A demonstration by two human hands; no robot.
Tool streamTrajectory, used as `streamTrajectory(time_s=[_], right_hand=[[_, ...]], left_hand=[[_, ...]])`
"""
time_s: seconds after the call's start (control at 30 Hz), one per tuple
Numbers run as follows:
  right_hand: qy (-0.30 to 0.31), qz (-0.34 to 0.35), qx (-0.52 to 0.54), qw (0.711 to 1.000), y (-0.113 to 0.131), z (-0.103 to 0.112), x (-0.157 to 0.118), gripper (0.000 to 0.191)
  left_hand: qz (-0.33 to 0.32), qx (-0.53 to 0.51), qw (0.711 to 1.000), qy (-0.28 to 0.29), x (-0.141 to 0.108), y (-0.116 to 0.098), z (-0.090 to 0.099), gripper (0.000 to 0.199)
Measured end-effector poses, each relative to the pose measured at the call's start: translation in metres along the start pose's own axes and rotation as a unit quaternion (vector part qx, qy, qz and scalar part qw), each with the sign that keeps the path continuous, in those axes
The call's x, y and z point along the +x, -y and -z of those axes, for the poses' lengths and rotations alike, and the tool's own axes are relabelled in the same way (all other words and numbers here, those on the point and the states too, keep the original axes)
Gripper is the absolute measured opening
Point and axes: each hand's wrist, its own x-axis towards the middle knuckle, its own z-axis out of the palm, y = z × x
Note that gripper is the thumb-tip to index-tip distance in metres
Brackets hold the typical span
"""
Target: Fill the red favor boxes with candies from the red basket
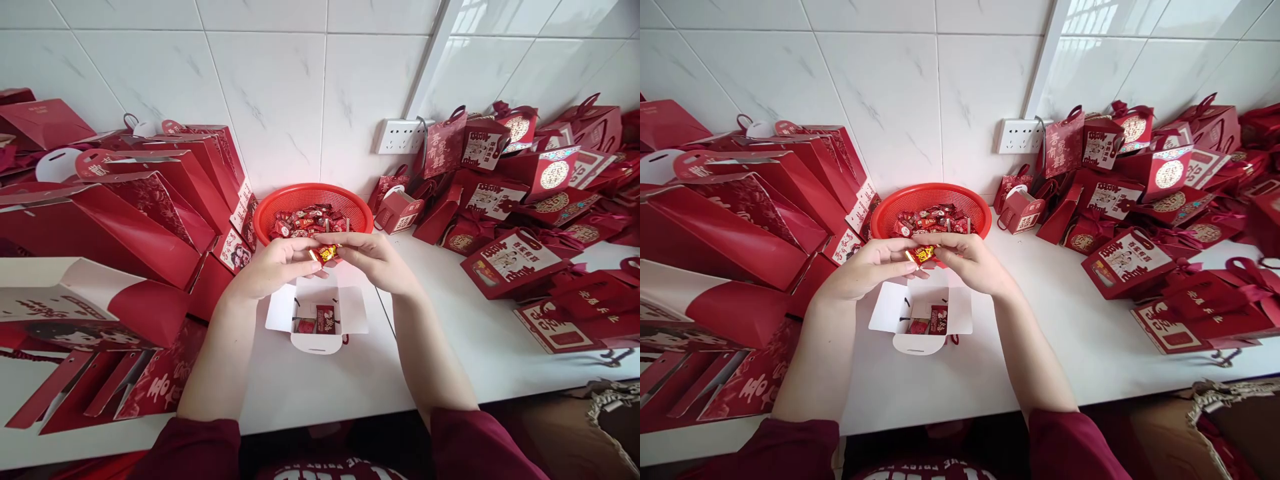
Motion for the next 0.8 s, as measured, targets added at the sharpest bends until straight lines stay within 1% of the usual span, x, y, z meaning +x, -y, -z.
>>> streamTrajectory(time_s=[0.13, 0.2, 0.3, 0.33, 0.37, 0.47, 0.5, 0.53, 0.6, 0.67, 0.73, 0.8], right_hand=[[0.01, 0.004, 0.002, 1.0, 0.0, -0.001, -0.002, 0.033], [-0.005, 0.004, 0.009, 1.0, 0.0, -0.002, -0.003, 0.032], [-0.038, 0.001, 0.013, 0.999, -0.002, -0.002, -0.004, 0.024], [-0.032, -0.003, 0.009, 0.999, -0.003, 0.0, -0.005, 0.021], [-0.01, -0.012, 0.001, 1.0, -0.005, 0.001, -0.005, 0.019], [0.125, -0.045, -0.049, 0.99, -0.011, 0.008, -0.006, 0.022], [0.155, -0.054, -0.077, 0.983, -0.013, 0.009, -0.005, 0.024], [0.164, -0.061, -0.11, 0.978, -0.015, 0.011, -0.005, 0.026], [0.132, -0.07, -0.178, 0.973, -0.017, 0.011, -0.004, 0.028], [0.097, -0.075, -0.229, 0.966, -0.018, 0.012, -0.004, 0.028], [0.086, -0.078, -0.253, 0.96, -0.019, 0.012, -0.003, 0.027], [0.069, -0.085, -0.262, 0.959, -0.023, 0.012, -0.002, 0.026]], left_hand=[[-0.014, 0.007, 1.0, 0.014, -0.004, -0.001, 0.0, 0.048], [-0.025, 0.025, 0.999, 0.012, -0.006, -0.002, 0.001, 0.048], [-0.043, 0.106, 0.993, -0.005, -0.011, -0.004, 0.005, 0.051], [-0.046, 0.141, 0.989, -0.011, -0.012, -0.005, 0.007, 0.049], [-0.048, 0.172, 0.984, -0.018, -0.013, -0.005, 0.01, 0.047], [-0.04, 0.246, 0.967, -0.047, -0.01, 0.0, 0.021, 0.041], [-0.037, 0.274, 0.959, -0.065, -0.007, 0.004, 0.024, 0.041], [-0.032, 0.306, 0.948, -0.083, -0.004, 0.009, 0.028, 0.041], [-0.007, 0.373, 0.921, -0.108, 0.005, 0.02, 0.032, 0.044], [0.031, 0.418, 0.902, -0.105, 0.011, 0.029, 0.035, 0.047], [0.051, 0.432, 0.897, -0.084, 0.015, 0.035, 0.037, 0.048], [0.043, 0.43, 0.899, -0.07, 0.017, 0.037, 0.037, 0.044]])
